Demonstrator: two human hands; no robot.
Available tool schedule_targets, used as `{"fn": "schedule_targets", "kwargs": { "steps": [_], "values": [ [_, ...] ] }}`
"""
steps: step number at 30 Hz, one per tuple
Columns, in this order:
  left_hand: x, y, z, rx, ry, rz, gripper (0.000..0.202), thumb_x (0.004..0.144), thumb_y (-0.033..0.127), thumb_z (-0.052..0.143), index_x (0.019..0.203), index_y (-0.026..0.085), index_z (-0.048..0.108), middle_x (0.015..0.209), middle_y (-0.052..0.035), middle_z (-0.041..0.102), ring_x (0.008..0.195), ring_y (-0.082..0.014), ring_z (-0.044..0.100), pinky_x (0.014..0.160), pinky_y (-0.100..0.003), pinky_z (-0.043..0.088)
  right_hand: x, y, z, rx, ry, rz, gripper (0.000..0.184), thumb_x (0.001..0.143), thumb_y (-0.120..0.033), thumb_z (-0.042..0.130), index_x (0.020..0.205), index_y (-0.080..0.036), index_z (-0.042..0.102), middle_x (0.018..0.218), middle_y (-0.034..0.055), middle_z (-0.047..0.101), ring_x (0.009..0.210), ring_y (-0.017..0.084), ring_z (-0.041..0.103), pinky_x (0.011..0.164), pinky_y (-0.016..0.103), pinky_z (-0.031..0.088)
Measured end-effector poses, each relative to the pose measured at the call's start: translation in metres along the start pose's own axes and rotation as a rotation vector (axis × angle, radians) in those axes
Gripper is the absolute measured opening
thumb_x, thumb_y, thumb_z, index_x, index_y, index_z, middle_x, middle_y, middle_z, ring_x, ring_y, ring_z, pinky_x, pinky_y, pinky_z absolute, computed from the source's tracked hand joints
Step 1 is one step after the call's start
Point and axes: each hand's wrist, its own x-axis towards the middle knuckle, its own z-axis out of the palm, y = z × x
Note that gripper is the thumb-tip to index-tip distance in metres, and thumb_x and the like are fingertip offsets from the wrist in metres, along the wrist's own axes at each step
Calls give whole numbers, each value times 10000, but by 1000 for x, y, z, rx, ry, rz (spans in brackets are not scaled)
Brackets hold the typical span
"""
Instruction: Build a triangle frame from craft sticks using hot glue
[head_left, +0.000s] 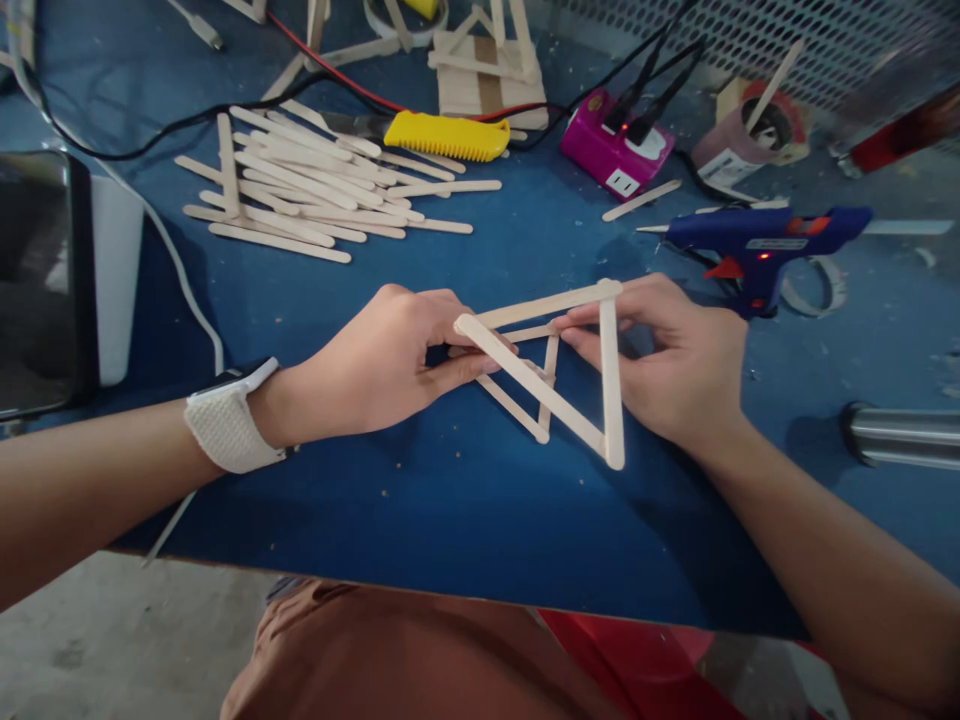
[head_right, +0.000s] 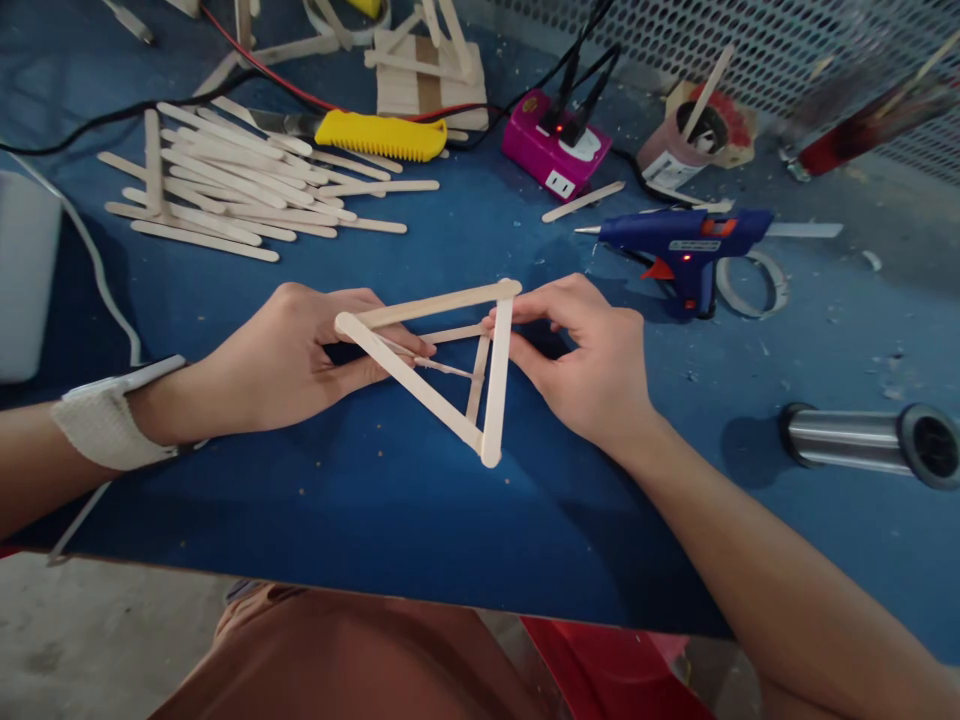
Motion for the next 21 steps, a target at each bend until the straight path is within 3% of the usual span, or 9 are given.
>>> {"fn": "schedule_targets", "kwargs": {
  "steps": [6, 17, 21],
  "values": [
    [1, -2, -1, 57, -19, 41, 262, 1181, 331, 746, 1233, 315, 1002, 1211, -36, 956, 1106, -233, 898, 793, -266, 644, 0, -3, -3, -17, -44, -60, 279, 1049, -160, 967, 1235, -364, 925, 1144, -35, 950, 1042, 248, 914, 836, 410, 806],
    [0, -4, 1, 79, 4, 152, 252, 1199, 253, 738, 1246, 286, 983, 1212, -21, 968, 1151, -216, 903, 876, -254, 698, -3, -3, -5, 20, -101, 23, 348, 1093, -138, 902, 1284, -425, 944, 1187, -29, 941, 1078, 271, 903, 882, 440, 782],
    [0, -6, 1, 70, 12, 175, 243, 1192, 238, 750, 1248, 279, 983, 1216, -23, 972, 1136, -217, 903, 862, -251, 700, -1, 1, -4, 53, -88, -63, 326, 1083, -133, 907, 1260, -404, 952, 1160, -28, 953, 1055, 282, 902, 941, 487, 772]
  ]
}}
